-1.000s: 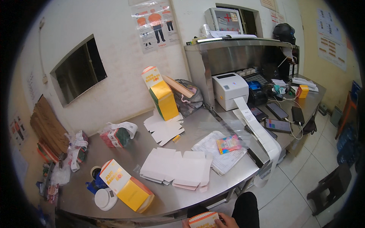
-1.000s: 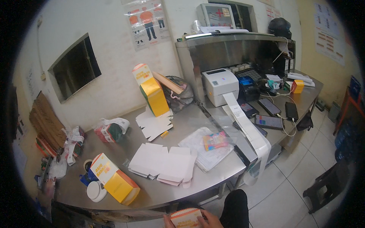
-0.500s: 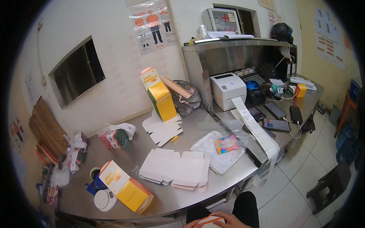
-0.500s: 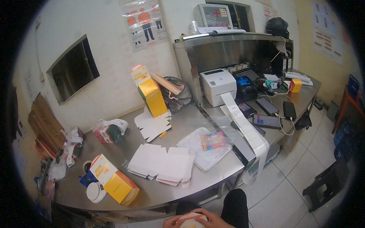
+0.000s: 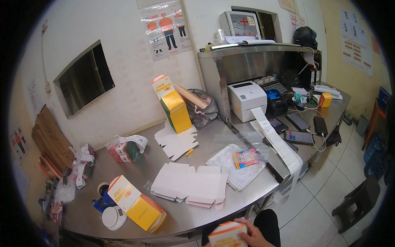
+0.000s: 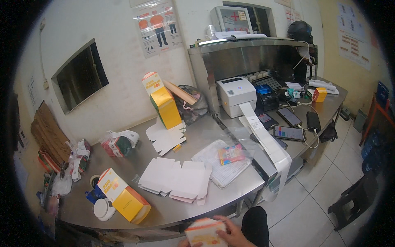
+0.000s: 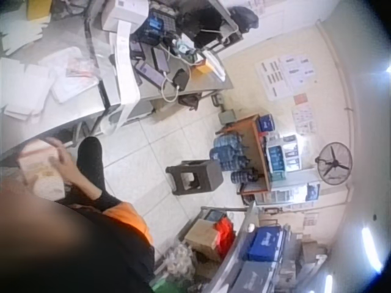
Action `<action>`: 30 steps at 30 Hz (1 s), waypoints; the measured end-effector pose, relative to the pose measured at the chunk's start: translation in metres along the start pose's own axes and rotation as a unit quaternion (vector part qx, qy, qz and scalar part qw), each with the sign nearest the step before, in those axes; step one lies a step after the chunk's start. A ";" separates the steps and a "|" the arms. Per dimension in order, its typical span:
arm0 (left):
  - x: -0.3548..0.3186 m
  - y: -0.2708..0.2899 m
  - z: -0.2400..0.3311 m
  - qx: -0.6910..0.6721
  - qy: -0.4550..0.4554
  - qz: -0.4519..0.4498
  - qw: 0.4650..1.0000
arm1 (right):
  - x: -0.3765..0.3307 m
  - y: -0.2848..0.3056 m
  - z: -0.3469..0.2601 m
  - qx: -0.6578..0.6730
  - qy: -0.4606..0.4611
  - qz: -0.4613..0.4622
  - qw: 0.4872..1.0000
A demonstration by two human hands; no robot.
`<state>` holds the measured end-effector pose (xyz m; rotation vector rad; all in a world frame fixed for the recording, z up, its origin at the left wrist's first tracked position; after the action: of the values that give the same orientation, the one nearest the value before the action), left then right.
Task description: The person assembles small rectangular boxes by folding flat cardboard pieces and inserting them into a larger yellow and green box. The person repeatedly picks up flat pieces, folds them, and places them into the box, then stacks the completed boxes on the table.
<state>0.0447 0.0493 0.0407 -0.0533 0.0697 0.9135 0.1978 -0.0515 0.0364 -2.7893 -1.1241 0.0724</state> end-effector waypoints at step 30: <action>0.064 0.198 0.124 0.094 -0.310 0.386 0.864 | 0.157 -0.301 -0.075 -0.092 0.073 -0.299 0.947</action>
<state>-0.0685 0.2303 0.1552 0.4868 -0.4558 1.6838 0.1119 0.2640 0.1541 -2.4076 -1.9553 -0.3095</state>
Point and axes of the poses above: each hand's wrist, its own x-axis towards the middle knuckle, its own y-axis out of the back of the hand, z = x × y, the point moved 3 cm from there along x, towards the middle knuckle, and after that the axes turned 14 degrees about z, right-handed, at the moved point
